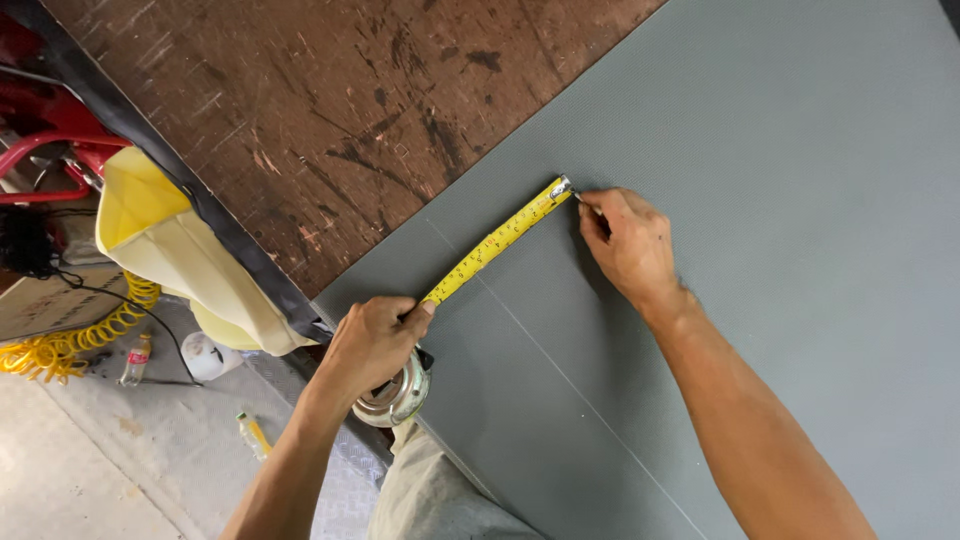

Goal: The person uses a tape measure and chalk to mark multiple points on a large gray sheet laid on a workbench. They repeatedly extend the tape, align it along the sheet, and make small chalk marks at measured intervals across the surface.

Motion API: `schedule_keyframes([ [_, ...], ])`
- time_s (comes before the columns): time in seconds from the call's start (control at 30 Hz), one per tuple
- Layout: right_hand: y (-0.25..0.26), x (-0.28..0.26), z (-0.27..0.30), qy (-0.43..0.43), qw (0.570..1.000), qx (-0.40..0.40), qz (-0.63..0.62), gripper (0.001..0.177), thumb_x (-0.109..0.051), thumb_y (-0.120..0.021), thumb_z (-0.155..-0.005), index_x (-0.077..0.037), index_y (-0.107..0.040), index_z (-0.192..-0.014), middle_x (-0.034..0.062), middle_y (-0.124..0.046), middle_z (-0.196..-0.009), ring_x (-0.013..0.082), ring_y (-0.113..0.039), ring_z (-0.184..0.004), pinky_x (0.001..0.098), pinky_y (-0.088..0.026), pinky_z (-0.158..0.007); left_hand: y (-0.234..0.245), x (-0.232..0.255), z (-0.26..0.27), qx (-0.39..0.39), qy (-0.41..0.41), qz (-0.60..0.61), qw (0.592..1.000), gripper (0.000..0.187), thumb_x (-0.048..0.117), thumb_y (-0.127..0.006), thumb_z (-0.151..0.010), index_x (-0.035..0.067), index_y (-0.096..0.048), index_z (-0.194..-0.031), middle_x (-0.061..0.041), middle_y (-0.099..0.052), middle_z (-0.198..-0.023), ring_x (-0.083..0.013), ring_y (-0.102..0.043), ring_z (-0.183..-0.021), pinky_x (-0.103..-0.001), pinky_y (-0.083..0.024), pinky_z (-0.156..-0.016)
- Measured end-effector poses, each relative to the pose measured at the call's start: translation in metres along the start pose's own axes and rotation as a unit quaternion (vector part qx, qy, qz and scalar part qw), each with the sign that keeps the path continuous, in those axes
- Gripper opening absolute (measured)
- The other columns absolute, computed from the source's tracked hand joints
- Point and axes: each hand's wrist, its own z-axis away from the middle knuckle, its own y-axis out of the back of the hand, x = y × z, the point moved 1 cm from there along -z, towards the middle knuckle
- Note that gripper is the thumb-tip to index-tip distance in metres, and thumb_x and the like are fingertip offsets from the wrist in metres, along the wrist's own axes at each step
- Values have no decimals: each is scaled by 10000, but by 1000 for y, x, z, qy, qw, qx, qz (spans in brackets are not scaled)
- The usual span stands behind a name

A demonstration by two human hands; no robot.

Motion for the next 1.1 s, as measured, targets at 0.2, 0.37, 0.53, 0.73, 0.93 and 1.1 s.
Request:
schedule_keyframes([
  [0.2, 4, -3, -1, -29, 999, -4, -18, 146, -41, -781, -889, -28, -681, -995, 137, -699, -868, 310, -691, -753, 399, -561, -677, -1, 0, -1, 6, -6, -8, 1000, 429, 411, -620, -958, 29, -753, -813, -143, -707, -637, -207, -681, -557, -377, -521, -616],
  [0.37, 8, -5, -2, -36, 999, -32, 8, 103, -75, -757, -916, -29, -691, -979, 125, -715, -864, 314, -696, -786, 401, -560, -704, -5, -2, -1, 3, -3, -1, 1000, 448, 441, -602, -962, 41, -752, -826, -83, -720, -651, -191, -670, -553, -383, -521, -601],
  [0.53, 62, -4, 72, -291, 954, 61, -34, 151, -164, -707, -1021, -39, -716, -1105, 152, -731, -948, 266, -706, -816, 369, -553, -753, -4, -5, 7, 2, 3, 5, 1000, 466, 433, -610, -991, 33, -750, -800, -82, -608, -564, -145, -527, -497, -353, -403, -508],
  [0.73, 131, -24, 270, -289, 947, 112, 79, 167, -72, -542, -1085, -17, -544, -1242, 193, -634, -1385, 368, -560, -1351, 475, -373, -1187, -72, 14, 53, -117, -48, 90, 988, 383, 375, -623, -962, 48, -773, -831, 3, -540, -550, -85, -441, -471, -310, -332, -429],
  [0.93, 192, -9, 433, -405, 894, 149, 117, 379, -53, -500, -1064, 44, -405, -1418, 234, -584, -1355, 381, -545, -1252, 526, -267, -1253, -232, 62, 127, -275, -72, 104, 953, 392, 368, -594, -993, 38, -742, -841, 24, -526, -578, -66, -422, -483, -282, -340, -451],
  [1.1, 250, 24, 526, -464, 848, 193, 167, 430, -60, -519, -1104, 70, -421, -1501, 177, -595, -1219, 356, -540, -1263, 497, -334, -1183, -344, 72, 188, -337, -38, 153, 928, 416, 364, -588, -1014, 31, -709, -795, 24, -474, -589, -68, -400, -506, -283, -335, -468],
])
